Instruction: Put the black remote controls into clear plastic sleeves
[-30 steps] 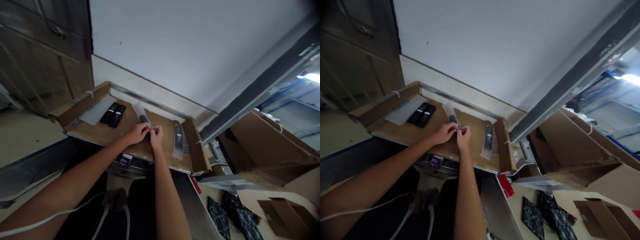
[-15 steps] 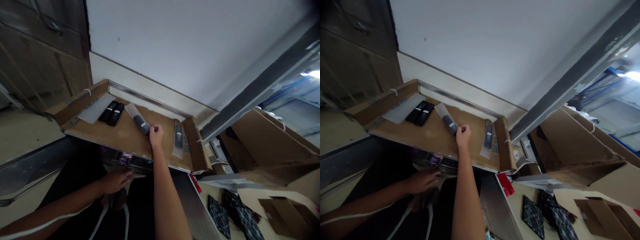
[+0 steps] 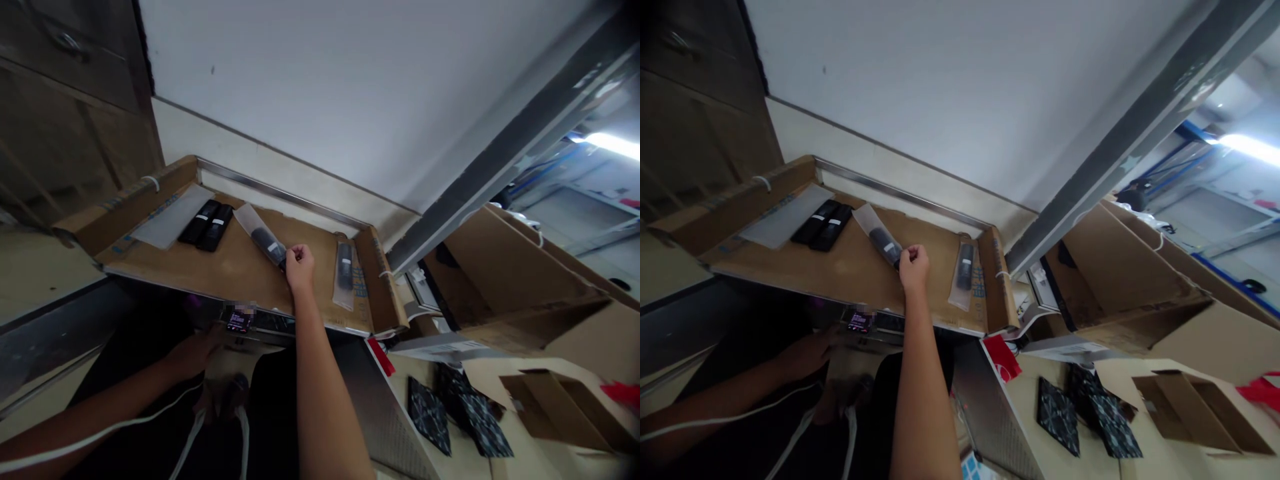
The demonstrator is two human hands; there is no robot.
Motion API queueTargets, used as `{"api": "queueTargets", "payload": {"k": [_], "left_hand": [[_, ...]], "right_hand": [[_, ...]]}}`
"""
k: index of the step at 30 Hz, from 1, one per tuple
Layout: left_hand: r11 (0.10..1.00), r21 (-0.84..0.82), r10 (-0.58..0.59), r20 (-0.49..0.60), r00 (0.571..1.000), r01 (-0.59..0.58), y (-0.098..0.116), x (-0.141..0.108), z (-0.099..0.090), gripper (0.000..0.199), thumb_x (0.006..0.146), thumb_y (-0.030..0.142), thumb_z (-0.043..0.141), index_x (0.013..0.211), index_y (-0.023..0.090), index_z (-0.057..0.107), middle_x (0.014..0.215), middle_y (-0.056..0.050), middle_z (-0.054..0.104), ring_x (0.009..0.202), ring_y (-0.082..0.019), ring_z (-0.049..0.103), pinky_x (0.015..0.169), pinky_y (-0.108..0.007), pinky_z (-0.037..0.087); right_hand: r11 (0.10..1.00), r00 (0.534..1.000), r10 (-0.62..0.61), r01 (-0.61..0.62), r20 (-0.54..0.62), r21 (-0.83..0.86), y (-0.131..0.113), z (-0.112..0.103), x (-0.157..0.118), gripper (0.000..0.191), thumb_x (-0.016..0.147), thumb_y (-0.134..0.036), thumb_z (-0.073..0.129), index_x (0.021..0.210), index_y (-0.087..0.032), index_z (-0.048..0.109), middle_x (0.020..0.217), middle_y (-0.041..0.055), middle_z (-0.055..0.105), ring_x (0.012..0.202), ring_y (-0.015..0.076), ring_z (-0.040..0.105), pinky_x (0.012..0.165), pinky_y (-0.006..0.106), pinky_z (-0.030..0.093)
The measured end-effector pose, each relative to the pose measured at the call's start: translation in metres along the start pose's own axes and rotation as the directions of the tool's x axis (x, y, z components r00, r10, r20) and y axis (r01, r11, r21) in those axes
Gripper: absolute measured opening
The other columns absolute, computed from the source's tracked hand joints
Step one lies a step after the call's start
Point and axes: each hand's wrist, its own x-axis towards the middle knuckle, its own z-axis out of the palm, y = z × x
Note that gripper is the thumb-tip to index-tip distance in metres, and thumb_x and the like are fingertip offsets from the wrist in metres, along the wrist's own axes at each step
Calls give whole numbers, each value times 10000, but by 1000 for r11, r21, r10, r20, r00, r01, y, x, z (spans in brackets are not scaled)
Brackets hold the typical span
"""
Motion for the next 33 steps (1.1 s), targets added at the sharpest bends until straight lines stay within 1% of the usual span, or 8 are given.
{"api": "queueTargets", "payload": {"k": [5,8,11,16,20,24,29,33], "left_hand": [[991,130,11,26,1000,-14,24,-11,-28,452,921,368,401,1291,217,612,1191,-112,698,1079,-327,664,956,-475,496],[954,66,286,98,953,-293,67,-24,-57,331,942,298,416,1144,270,678,1154,-47,713,1034,-236,676,912,-356,515],[851,110,519,-33,854,-513,114,-25,-97,267,930,238,453,1073,259,678,1013,-19,730,906,-180,683,838,-278,506],[856,199,517,-328,790,-478,172,41,-146,170,913,247,507,1035,205,617,918,-24,666,812,-163,620,802,-289,486],[845,200,529,-451,719,-496,187,117,-137,256,819,264,630,1051,177,566,1048,-74,608,953,-210,589,849,-338,488],[804,176,580,-441,685,-568,186,153,-118,149,831,223,584,970,175,560,979,-62,578,871,-182,576,801,-319,487],[840,28,484,-494,722,-543,177,161,-117,111,818,216,586,922,181,575,876,-31,614,757,-148,582,701,-278,479],[864,-75,401,-497,770,-498,172,166,-119,83,820,212,564,888,182,602,805,-6,659,699,-132,595,678,-262,468]], "right_hand": [[1000,999,16,-17,34,21,-5,-1,-1,135,776,-338,542,764,-204,559,647,-44,527,617,132,507,585,233,387],[998,996,5,-11,86,62,-7,-1,-1,177,780,-370,557,795,-197,593,643,-42,545,629,132,514,599,232,407],[996,993,-1,-9,117,87,-6,0,-1,214,777,-397,584,802,-190,629,662,-28,583,630,135,532,596,236,424],[997,994,14,-23,111,77,-2,0,-2,236,792,-421,609,783,-186,630,678,-18,610,616,136,554,565,234,430],[996,999,30,-33,45,85,1,-3,2,231,787,-408,617,760,-179,617,673,-17,608,621,133,555,598,242,450],[988,996,51,-39,-78,150,7,-5,8,230,760,-392,631,790,-163,624,742,8,637,712,142,587,688,259,483],[881,964,262,-216,-54,421,9,-8,10,296,722,-432,660,865,-182,589,786,-8,619,702,136,593,591,245,522],[841,962,272,-240,4,484,2,-9,6,292,711,-406,705,851,-181,583,773,-12,621,709,129,606,581,232,541]]}}
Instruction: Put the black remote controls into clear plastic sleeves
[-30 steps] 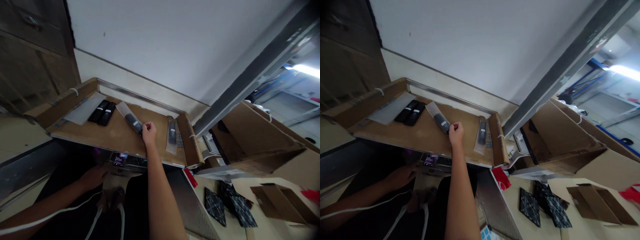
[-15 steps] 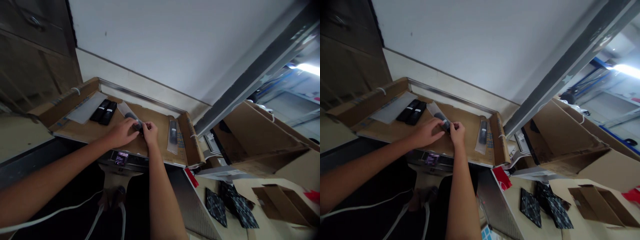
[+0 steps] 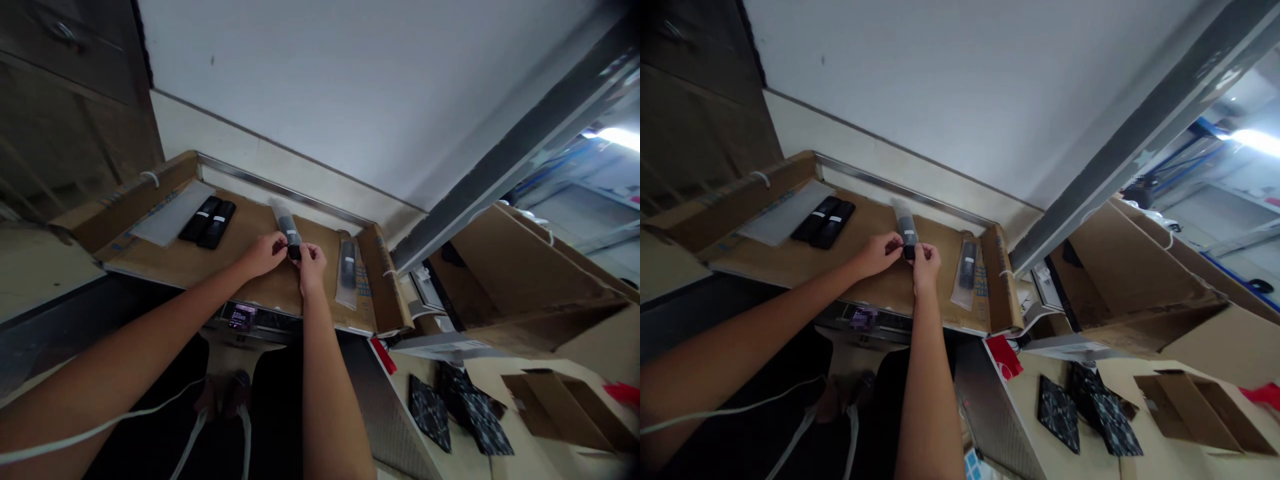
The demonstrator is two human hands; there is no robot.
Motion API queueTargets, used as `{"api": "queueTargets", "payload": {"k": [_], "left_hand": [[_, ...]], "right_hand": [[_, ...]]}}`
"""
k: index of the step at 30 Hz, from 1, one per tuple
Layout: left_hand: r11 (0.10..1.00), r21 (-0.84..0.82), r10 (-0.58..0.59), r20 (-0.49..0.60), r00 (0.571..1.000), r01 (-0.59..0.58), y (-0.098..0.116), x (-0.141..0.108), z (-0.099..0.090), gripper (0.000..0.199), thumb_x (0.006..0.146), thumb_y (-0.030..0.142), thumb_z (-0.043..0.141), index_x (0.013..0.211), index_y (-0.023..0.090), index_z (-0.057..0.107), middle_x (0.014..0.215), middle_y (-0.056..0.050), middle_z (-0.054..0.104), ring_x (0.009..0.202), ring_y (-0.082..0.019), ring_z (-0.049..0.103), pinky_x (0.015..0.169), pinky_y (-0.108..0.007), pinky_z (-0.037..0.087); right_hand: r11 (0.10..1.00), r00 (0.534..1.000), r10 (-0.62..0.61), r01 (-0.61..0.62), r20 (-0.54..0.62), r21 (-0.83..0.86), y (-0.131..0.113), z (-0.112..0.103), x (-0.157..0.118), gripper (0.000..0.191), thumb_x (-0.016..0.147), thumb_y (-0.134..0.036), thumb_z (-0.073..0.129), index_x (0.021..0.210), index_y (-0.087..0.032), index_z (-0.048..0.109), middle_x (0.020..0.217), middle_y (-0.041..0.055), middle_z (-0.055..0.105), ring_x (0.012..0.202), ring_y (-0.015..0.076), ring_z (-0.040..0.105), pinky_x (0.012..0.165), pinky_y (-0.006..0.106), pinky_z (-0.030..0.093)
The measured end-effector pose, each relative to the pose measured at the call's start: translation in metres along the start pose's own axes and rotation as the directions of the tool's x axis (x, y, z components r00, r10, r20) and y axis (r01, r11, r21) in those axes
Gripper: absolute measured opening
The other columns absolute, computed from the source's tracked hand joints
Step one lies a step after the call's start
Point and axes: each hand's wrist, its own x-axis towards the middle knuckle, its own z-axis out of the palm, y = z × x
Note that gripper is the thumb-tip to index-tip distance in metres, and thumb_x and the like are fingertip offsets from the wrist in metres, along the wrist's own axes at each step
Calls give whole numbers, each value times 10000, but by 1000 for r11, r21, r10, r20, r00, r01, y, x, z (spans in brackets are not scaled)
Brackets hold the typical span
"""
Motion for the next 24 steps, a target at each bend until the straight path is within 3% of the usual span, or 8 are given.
{"api": "queueTargets", "payload": {"k": [5,11,18,24], "left_hand": [[997,-29,-67,-45,997,66,-3,1,-1,94,821,237,559,845,176,625,765,0,665,663,-127,592,650,-253,456],[989,-96,-119,-94,988,110,-8,1,-1,106,763,223,591,852,174,623,778,-2,663,672,-131,593,640,-251,460],[984,-89,-166,-157,973,154,-7,2,-7,95,718,180,569,802,169,612,715,14,621,625,-117,531,608,-245,417],[986,-109,-140,-132,981,126,-6,1,-9,73,707,183,550,754,169,604,685,23,595,619,-114,510,596,-238,396]], "right_hand": [[1000,999,9,-11,54,21,-7,2,-7,325,671,-382,774,853,-181,596,791,-8,638,747,131,624,592,223,559],[983,973,51,-88,223,158,-13,-2,-13,403,611,-318,849,910,-203,605,880,-21,656,853,129,653,804,285,591],[996,956,48,-67,288,56,-10,-5,-14,465,580,-328,861,953,-213,610,909,-16,680,854,136,656,860,318,566],[999,957,44,-50,288,13,-10,-3,-14,480,565,-348,856,943,-205,595,857,-11,680,814,140,657,847,323,560]]}}
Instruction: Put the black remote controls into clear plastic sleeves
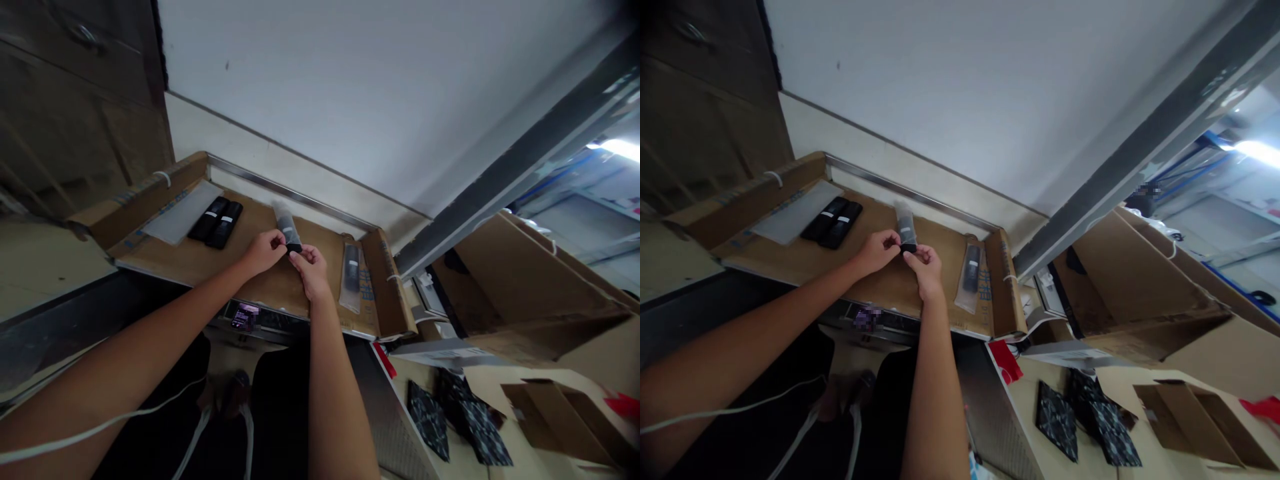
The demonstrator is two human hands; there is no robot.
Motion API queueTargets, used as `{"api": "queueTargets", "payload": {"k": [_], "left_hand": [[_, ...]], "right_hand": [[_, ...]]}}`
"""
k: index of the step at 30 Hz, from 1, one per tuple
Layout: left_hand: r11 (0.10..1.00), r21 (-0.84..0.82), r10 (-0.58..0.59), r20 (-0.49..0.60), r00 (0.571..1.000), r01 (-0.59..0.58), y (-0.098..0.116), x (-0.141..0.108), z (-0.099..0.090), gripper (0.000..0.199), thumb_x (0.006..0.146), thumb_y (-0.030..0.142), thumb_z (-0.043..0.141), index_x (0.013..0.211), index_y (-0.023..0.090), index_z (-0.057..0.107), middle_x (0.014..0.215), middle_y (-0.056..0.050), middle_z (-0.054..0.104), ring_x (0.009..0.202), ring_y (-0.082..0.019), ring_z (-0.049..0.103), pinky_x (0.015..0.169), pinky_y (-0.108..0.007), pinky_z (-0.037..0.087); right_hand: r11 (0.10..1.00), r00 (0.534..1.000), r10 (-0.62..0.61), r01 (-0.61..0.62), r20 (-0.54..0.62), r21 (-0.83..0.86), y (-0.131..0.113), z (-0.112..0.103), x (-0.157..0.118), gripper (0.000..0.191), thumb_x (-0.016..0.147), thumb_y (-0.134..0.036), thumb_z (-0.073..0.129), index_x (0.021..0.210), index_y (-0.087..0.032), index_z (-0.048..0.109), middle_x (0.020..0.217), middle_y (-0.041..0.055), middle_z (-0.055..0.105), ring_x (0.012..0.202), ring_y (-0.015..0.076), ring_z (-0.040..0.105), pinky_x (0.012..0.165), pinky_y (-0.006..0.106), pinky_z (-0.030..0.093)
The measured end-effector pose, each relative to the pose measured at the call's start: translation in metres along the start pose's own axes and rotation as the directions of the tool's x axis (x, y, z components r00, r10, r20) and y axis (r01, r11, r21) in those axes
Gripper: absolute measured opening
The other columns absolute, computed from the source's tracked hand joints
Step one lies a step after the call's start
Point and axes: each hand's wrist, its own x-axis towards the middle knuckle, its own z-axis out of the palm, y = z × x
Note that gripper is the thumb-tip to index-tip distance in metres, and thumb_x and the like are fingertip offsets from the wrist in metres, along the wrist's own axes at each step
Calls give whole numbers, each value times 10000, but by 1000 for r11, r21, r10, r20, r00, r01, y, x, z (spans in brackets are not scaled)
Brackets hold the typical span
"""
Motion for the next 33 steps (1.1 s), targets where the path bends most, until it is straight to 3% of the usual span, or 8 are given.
{"api": "queueTargets", "payload": {"k": [5,17,24,28,33], "left_hand": [[1000,-23,-10,6,1000,10,-1,0,0,58,691,185,550,724,165,593,658,27,572,606,-110,492,580,-236,377],[999,-42,15,23,1000,-14,3,-4,-3,45,694,205,564,712,164,571,642,33,541,590,-103,460,558,-231,351],[1000,14,17,27,999,-18,4,-6,-3,63,701,223,594,689,170,563,618,38,531,575,-102,444,544,-233,335],[998,15,64,85,994,-65,6,-8,-2,42,702,200,574,682,171,550,608,45,517,571,-96,432,544,-226,327],[998,-59,45,134,990,-37,11,-9,-3,16,679,168,546,665,168,538,599,44,510,562,-92,427,536,-223,322]], "right_hand": [[999,999,9,-11,38,42,1,-1,1,578,587,-326,854,1091,-232,587,866,-20,687,846,144,668,851,324,565],[998,998,-27,23,-54,-66,9,2,6,429,582,-320,842,920,-181,618,832,9,709,770,139,667,814,313,559],[989,994,-66,54,-84,-140,14,5,9,397,599,-335,830,881,-183,596,761,-5,683,664,137,649,673,295,576],[991,991,-56,40,-125,-128,17,6,12,342,603,-314,790,844,-192,580,727,-19,667,643,140,641,639,295,577],[947,979,-138,85,-153,-311,18,10,14,205,624,-230,692,791,-195,580,651,-45,609,576,126,587,560,247,504]]}}
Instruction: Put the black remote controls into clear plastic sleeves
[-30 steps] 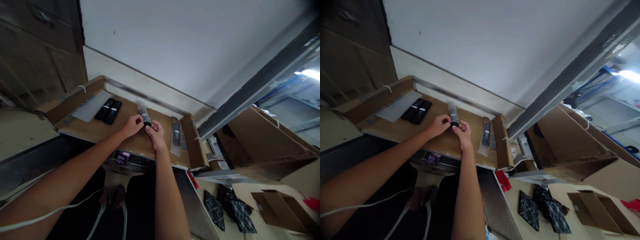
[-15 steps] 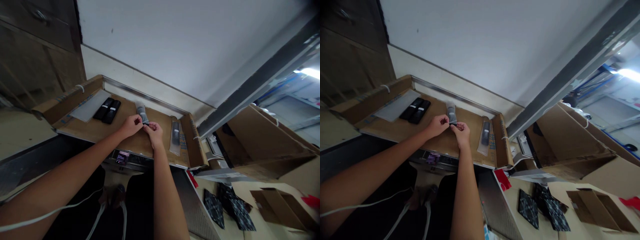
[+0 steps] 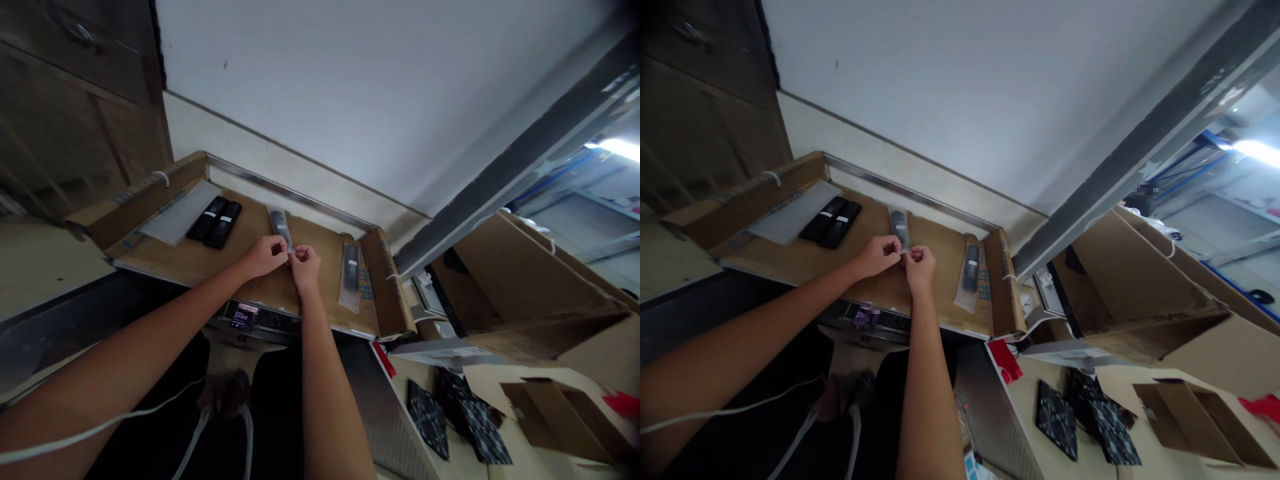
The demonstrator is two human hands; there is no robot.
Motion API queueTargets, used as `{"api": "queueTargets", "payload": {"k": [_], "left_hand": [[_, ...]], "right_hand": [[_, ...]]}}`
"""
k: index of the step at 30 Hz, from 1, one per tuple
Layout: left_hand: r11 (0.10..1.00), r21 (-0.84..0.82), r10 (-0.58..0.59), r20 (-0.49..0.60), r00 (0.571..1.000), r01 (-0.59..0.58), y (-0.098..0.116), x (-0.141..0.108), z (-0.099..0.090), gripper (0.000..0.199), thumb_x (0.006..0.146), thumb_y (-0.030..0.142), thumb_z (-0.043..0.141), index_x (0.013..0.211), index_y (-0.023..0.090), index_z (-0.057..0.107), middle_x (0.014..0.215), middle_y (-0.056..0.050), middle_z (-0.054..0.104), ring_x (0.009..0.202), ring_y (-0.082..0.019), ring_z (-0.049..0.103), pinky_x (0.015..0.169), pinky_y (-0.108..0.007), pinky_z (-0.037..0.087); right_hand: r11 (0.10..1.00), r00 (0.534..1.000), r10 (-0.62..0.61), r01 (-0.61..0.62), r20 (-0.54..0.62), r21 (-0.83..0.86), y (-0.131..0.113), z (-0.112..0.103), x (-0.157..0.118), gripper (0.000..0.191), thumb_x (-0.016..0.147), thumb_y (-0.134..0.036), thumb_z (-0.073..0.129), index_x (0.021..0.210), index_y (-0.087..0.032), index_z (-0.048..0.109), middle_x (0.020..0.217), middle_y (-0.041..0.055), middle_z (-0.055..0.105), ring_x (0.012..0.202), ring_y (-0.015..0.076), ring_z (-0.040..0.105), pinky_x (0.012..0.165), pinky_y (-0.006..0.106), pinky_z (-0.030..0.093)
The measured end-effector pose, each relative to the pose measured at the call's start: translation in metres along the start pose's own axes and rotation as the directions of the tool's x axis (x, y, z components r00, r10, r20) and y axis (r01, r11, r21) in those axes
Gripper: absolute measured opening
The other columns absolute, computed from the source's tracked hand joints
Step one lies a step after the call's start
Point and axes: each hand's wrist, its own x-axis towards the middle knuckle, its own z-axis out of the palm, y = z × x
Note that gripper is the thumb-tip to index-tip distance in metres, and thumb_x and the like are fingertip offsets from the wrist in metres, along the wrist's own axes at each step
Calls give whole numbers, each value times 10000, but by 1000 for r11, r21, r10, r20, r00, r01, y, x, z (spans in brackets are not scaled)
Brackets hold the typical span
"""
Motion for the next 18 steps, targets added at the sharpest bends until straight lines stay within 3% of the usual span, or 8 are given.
{"api": "queueTargets", "payload": {"k": [10,18], "left_hand": [[1000,-9,14,77,997,-13,-6,-1,2,26,685,166,537,659,167,540,615,39,512,597,-102,454,563,-227,344],[998,-59,14,97,995,-8,-3,0,-1,38,668,160,526,630,166,521,606,39,506,588,-94,447,562,-224,342]], "right_hand": [[958,992,-124,129,37,-255,3,0,0,232,612,-172,661,840,-184,621,810,-8,649,684,129,575,669,237,455],[860,983,-180,147,-21,-488,-7,10,-4,81,649,-143,607,694,-207,630,657,-8,614,615,153,502,633,256,353]]}}
